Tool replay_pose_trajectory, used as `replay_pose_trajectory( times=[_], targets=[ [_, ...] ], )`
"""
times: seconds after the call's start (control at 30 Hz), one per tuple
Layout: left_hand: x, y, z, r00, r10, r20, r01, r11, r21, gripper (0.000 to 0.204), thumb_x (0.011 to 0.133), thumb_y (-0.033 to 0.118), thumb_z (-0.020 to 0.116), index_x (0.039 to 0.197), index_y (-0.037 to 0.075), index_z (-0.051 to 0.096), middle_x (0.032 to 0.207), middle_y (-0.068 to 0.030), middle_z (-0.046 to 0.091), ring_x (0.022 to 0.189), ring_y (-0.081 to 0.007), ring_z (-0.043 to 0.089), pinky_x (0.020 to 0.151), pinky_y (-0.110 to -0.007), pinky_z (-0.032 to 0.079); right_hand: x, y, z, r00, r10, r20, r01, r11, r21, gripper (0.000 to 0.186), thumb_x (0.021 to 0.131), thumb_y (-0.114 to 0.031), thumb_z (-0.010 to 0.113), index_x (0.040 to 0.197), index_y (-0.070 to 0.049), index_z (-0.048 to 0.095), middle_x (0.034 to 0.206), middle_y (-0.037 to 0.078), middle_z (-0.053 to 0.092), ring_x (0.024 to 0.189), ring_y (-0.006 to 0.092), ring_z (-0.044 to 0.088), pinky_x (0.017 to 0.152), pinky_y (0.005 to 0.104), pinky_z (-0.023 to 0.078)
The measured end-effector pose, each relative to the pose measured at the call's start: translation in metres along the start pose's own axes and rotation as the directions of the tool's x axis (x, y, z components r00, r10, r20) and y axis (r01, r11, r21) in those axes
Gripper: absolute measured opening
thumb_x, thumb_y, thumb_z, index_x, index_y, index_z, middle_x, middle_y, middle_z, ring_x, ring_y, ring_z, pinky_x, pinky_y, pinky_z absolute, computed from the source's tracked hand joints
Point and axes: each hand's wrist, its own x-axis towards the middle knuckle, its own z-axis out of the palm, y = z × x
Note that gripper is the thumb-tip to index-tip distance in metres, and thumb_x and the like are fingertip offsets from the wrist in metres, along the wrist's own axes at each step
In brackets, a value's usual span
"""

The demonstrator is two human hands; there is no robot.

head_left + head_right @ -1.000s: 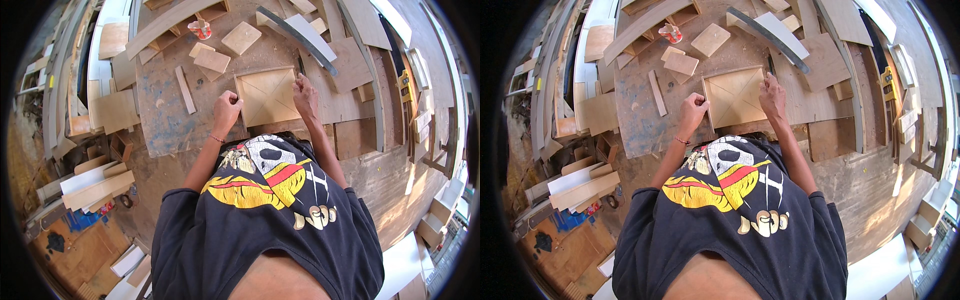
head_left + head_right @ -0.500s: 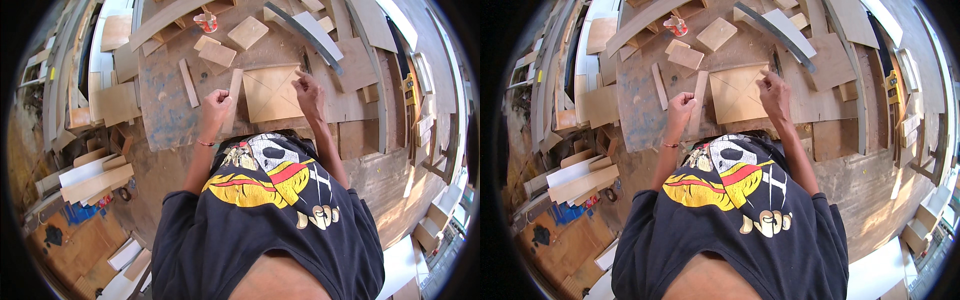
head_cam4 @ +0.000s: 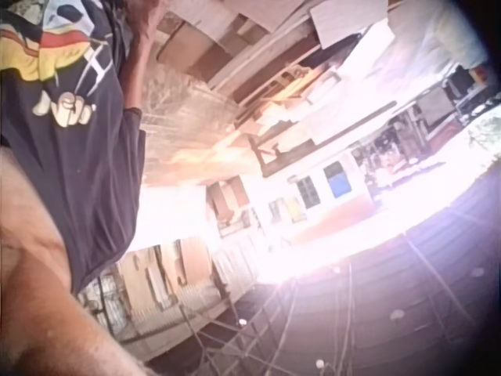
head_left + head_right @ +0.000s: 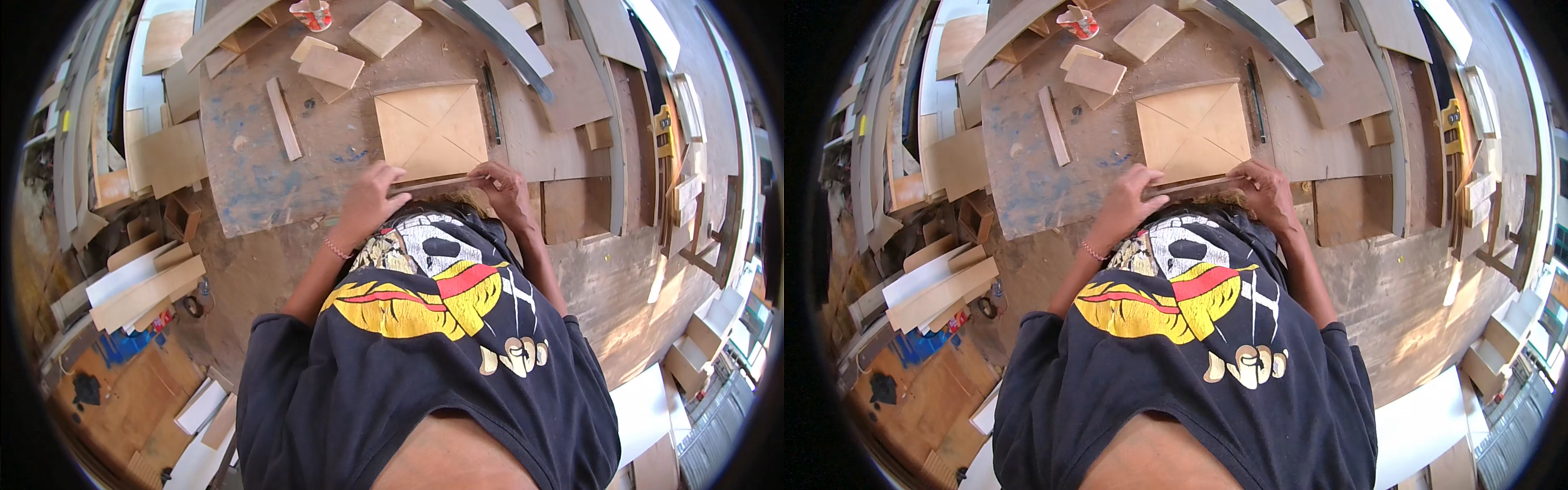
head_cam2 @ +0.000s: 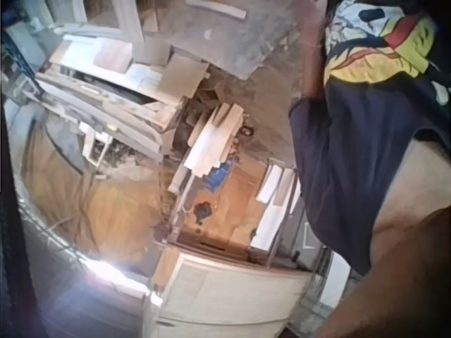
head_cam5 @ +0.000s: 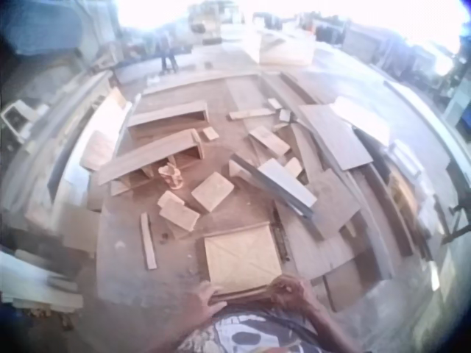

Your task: The person uses a straightedge to mark lines on a square wood piece, applies glue to small rectangular wood strips, and positions the strips onto the marked lines of the square piece.

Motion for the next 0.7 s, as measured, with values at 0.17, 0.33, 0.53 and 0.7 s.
replay_pose_trajectory(
  times=[0.17, 0.33, 0.53, 0.7],
  targets=[
    [-0.020, -0.015, 0.006, 0.986, -0.165, -0.017, 0.163, 0.983, -0.080, 0.028, 0.069, 0.013, 0.071, 0.091, 0.003, 0.056, 0.086, -0.0100, 0.056, 0.080, -0.0274, 0.058, 0.068, -0.035, 0.047, -0.003, 0.018, 0.003, 0.979, -0.114, -0.167, 0.085, 0.981, -0.174, 0.013, 0.068, 0.000, 0.066, 0.080, -0.005, 0.066, 0.079, 0.007, 0.060, 0.072, 0.0221, 0.060, 0.063, 0.0310, 0.047],
    [-0.024, -0.022, 0.024, 0.990, -0.083, -0.114, 0.081, 0.996, -0.026, 0.024, 0.071, 0.011, 0.071, 0.088, 0.003, 0.056, 0.081, -0.0097, 0.056, 0.071, -0.0253, 0.059, 0.063, -0.034, 0.047, -0.004, 0.021, 0.007, 0.987, -0.014, -0.159, 0.000, 0.996, -0.090, 0.010, 0.071, -0.001, 0.064, 0.080, -0.006, 0.066, 0.080, 0.008, 0.059, 0.073, 0.0227, 0.060, 0.063, 0.0311, 0.047],
    [-0.025, -0.025, 0.029, 0.973, -0.130, -0.192, 0.113, 0.988, -0.101, 0.019, 0.076, 0.005, 0.067, 0.090, 0.000, 0.056, 0.080, -0.0107, 0.059, 0.070, -0.0204, 0.062, 0.063, -0.029, 0.051, -0.004, 0.027, 0.007, 0.976, -0.009, -0.218, -0.005, 0.998, -0.063, 0.010, 0.071, -0.001, 0.064, 0.080, -0.006, 0.066, 0.081, 0.009, 0.060, 0.069, 0.0227, 0.060, 0.060, 0.0309, 0.047],
    [-0.024, -0.021, 0.030, 0.940, -0.236, -0.247, 0.190, 0.962, -0.197, 0.017, 0.076, 0.003, 0.066, 0.090, 0.000, 0.056, 0.081, -0.0104, 0.060, 0.068, -0.0188, 0.062, 0.062, -0.028, 0.051, -0.006, 0.032, 0.009, 0.970, -0.027, -0.242, -0.003, 0.993, -0.121, 0.012, 0.070, -0.001, 0.064, 0.080, -0.006, 0.066, 0.081, 0.010, 0.060, 0.071, 0.0235, 0.061, 0.060, 0.0311, 0.047]
  ],
)
